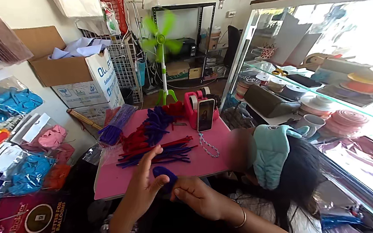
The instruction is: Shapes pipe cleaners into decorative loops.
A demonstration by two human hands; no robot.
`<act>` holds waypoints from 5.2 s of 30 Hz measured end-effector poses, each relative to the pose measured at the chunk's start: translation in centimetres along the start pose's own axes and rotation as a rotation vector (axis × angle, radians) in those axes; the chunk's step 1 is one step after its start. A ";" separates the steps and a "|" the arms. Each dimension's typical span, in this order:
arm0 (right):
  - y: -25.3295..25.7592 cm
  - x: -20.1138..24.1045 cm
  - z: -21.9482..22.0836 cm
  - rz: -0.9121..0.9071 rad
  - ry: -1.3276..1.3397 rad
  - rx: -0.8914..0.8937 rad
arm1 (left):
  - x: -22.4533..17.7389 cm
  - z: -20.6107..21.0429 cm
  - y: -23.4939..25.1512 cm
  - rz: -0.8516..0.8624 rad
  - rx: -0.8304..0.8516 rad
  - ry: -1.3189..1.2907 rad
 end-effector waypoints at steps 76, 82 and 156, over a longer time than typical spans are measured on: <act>-1.3 -2.7 2.9 0.115 0.028 -0.045 | 3.2 4.5 -5.8 -0.657 -0.132 -0.873; -0.6 -1.8 0.1 0.169 0.012 -0.057 | 3.4 2.9 -5.2 -0.653 -0.246 -0.814; 0.0 -3.7 4.5 0.442 0.255 -0.530 | 3.1 5.1 -5.7 -0.680 -0.334 -0.925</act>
Point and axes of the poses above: each hand's wrist, its own y-axis towards the middle knuckle, its own z-axis out of the palm, x = y × z, the point moved 3 cm from there along y, towards the middle knuckle, and after that the axes turned 12 degrees about -x, right-handed, at the moved point
